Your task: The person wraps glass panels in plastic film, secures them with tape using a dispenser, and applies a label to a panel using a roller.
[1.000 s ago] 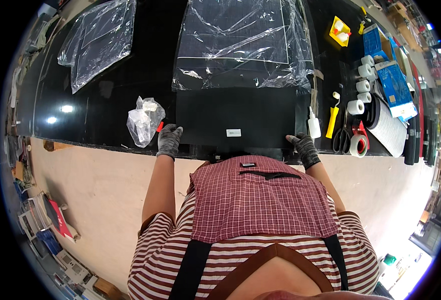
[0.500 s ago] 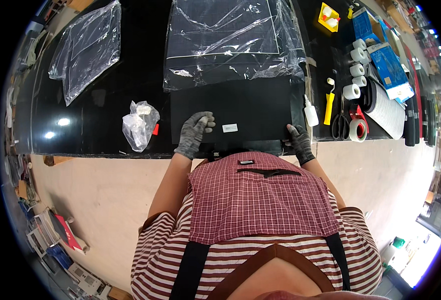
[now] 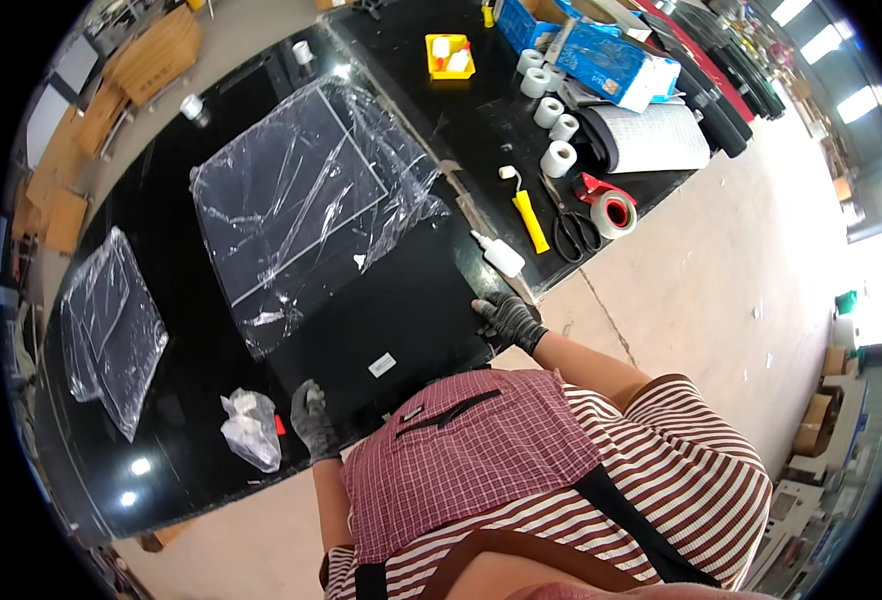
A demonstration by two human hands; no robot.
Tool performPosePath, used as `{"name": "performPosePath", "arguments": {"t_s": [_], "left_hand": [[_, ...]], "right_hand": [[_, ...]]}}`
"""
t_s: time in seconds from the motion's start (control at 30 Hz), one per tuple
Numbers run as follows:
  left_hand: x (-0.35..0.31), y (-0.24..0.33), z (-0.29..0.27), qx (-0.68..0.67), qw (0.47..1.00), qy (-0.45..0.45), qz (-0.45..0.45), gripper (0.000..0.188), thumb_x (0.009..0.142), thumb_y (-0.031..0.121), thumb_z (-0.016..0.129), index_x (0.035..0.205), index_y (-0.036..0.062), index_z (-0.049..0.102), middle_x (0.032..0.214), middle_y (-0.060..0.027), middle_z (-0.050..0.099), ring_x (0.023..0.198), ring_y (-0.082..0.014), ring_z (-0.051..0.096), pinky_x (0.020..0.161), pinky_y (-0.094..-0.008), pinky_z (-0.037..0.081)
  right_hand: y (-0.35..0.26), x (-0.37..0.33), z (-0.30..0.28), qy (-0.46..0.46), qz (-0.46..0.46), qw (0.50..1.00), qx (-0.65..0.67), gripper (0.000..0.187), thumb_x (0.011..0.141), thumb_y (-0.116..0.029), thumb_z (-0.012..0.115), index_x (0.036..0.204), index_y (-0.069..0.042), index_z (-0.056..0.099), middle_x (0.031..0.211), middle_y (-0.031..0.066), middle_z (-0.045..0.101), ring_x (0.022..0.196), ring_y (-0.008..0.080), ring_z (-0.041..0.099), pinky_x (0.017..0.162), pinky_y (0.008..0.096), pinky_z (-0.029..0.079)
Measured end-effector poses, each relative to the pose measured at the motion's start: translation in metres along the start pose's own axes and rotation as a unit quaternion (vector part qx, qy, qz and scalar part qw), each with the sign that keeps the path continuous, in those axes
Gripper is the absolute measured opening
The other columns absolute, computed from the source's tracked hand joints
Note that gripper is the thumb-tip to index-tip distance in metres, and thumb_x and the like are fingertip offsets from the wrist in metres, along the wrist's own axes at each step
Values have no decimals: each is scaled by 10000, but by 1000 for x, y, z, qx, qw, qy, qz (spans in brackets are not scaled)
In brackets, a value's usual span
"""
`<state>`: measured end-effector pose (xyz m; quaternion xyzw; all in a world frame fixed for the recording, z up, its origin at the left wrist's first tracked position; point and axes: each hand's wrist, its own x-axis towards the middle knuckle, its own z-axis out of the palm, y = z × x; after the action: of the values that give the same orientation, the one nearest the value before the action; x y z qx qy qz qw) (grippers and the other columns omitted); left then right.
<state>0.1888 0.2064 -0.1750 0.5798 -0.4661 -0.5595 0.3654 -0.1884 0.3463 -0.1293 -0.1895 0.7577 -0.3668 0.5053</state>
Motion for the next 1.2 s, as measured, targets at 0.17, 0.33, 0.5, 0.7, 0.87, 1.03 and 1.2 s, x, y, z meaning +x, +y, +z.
{"name": "performPosePath", "arguments": {"t_s": [0.17, 0.33, 0.5, 0.7, 0.87, 1.03, 1.2], "left_hand": [[2, -21, -18, -11, 999, 42, -24, 192, 878, 63, 536, 1047, -10, 590, 916, -47, 613, 729, -84, 544, 667, -208, 463], [2, -20, -11, 61, 996, 66, 4, 188, 894, 44, 495, 1048, -19, 584, 936, -54, 604, 754, -100, 541, 701, -216, 465], [3, -21, -10, 75, 995, 72, 5, 207, 890, 3, 465, 1058, 4, 586, 936, -62, 590, 786, -116, 535, 716, -228, 459], [3, -16, -8, 35, 996, 83, -13, 295, 831, -92, 437, 1066, 3, 586, 878, -34, 567, 711, -93, 494, 641, -192, 427], [6, -12, -1, 92, 993, 78, -15, 285, 833, -81, 451, 1073, 0, 582, 896, -37, 571, 736, -107, 505, 662, -201, 437], [8, -38, -21, 85, 993, 76, 40, 252, 856, -38, 468, 1081, -3, 576, 985, -80, 595, 864, -158, 553, 784, -252, 463], [8, -13, -8, 70, 996, 57, 3, 217, 858, 60, 538, 1057, 2, 601, 963, -64, 612, 802, -115, 567, 718, -229, 481]], "right_hand": [[-16, -11, -2, -24, 27, 999, 27, 307, 905, -278, 528, 1044, -8, 572, 729, 75, 633, 574, 152, 639, 511, 265, 502], [-8, -8, -6, -40, 13, 999, 25, 330, 919, -319, 494, 1034, -21, 578, 744, 67, 634, 586, 142, 644, 501, 265, 503], [-3, -7, -10, -52, -16, 998, 15, 327, 919, -343, 493, 1027, -44, 568, 718, 36, 604, 590, 124, 637, 493, 258, 498], [5, 0, -10, -62, -60, 996, 14, 300, 927, -333, 486, 922, -41, 555, 700, 23, 584, 567, 108, 622, 485, 247, 488], [8, 0, -17, -67, -57, 996, 23, 288, 923, -330, 495, 913, -49, 560, 686, 27, 594, 576, 109, 627, 484, 244, 486], [-2, -11, -16, -69, -72, 994, 34, 265, 899, -302, 517, 971, -58, 593, 677, 55, 622, 549, 138, 623, 488, 294, 507], [21, 20, -12, -82, -65, 993, 61, 336, 905, -288, 503, 1066, 3, 555, 831, 108, 635, 584, 175, 641, 562, 288, 527]]}}
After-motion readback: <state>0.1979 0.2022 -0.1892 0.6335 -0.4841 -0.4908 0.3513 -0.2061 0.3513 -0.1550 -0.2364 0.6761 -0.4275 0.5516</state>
